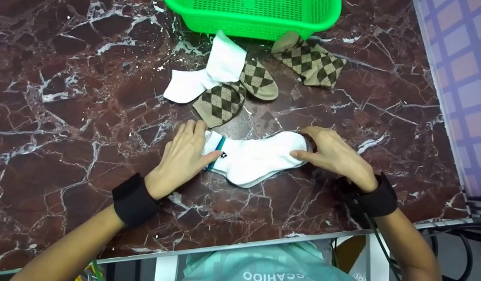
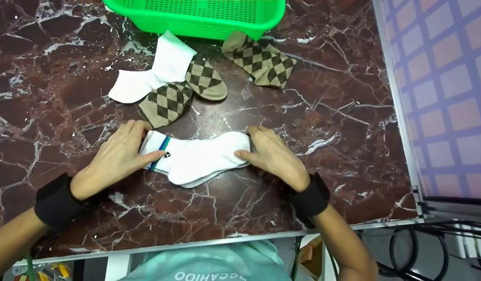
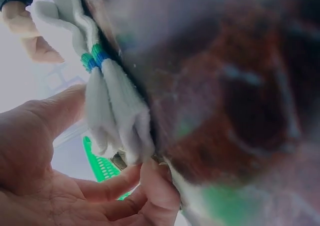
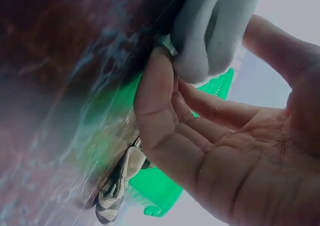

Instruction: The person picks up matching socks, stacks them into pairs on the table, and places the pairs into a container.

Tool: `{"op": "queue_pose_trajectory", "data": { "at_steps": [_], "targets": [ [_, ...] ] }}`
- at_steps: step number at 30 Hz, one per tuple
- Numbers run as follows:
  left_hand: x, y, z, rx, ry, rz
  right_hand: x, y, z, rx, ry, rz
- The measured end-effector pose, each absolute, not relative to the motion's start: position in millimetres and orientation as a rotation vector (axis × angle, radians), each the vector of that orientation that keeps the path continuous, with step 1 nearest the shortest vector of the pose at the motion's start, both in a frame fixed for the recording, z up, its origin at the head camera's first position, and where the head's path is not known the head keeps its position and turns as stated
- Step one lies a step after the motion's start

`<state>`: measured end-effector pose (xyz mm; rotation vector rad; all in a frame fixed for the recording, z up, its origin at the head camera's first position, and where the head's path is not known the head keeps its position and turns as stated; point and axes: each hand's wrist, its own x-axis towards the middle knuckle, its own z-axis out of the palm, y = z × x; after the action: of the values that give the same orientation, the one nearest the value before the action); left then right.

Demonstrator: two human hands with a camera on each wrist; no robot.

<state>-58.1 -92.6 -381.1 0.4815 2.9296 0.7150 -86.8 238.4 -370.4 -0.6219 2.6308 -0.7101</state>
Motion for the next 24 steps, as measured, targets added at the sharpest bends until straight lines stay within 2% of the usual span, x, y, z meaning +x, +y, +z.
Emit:
{"op": "queue_pose_trajectory", "data": {
  "at_steps": [9, 15, 24],
  "targets": [
    [-53, -88, -379, 0.416, 2.886, 0.758, -85, 235, -363, -0.634, 2.64, -0.712],
    [-52, -88, -373, 0.482, 2.902, 0.885, -83, 229, -356, -0.675, 2.65, -0.799],
    [-73, -94, -348, 0.606, 2.89, 1.124, -97, 228, -333, -0.775, 2.69, -0.97]
  ]
}}
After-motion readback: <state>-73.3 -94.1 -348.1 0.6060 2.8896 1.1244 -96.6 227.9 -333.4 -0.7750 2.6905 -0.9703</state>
